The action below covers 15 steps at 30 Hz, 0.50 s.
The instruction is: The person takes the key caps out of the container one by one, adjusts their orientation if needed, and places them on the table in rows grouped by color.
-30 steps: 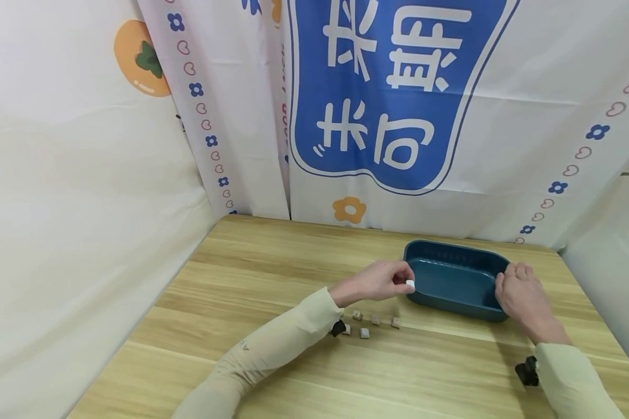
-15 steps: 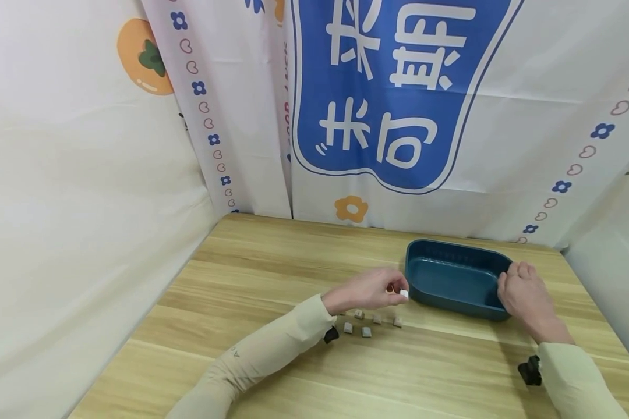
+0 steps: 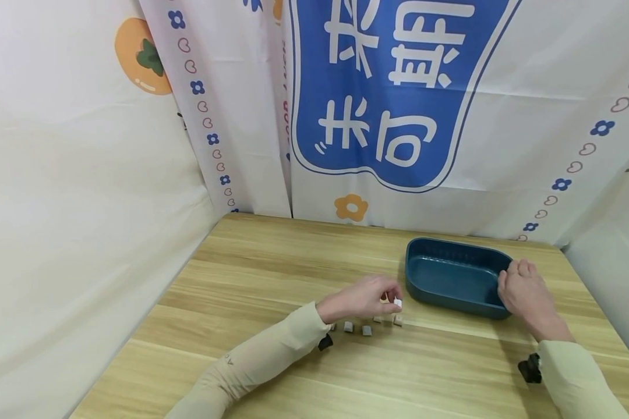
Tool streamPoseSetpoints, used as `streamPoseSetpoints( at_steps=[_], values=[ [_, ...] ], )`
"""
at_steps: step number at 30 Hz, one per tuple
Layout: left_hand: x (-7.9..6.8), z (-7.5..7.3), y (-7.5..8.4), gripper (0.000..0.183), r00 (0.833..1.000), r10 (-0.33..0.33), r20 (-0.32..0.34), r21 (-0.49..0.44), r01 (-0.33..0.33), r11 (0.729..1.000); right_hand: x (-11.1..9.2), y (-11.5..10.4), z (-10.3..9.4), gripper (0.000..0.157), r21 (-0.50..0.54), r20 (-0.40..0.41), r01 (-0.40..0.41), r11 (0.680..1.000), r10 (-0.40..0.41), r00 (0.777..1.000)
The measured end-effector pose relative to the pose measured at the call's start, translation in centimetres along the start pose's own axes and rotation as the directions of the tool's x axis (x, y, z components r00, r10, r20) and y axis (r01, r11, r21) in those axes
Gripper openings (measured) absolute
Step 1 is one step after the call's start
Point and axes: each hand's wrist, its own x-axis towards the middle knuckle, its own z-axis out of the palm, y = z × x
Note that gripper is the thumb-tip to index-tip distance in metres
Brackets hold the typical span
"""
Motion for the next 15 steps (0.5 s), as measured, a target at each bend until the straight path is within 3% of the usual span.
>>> streamPoseSetpoints(
  at_steps=[5, 15],
  values=[
    [-0.5, 0.4, 0.0, 0.014, 1.0, -0.014, 0.009, 0.032, 0.014, 0.999, 0.0, 0.1, -0.1, 0.021, -0.004, 0.04, 0.006, 1.0, -0.005, 0.999],
    [-1.2, 1.4, 0.2, 0.009, 0.997, -0.018, 0.08, 0.185, 0.003, 0.983, -0.1, 0.1, 0.0, 0.018, 0.025, 0.099, 0.001, 1.0, -0.004, 0.995]
  ],
)
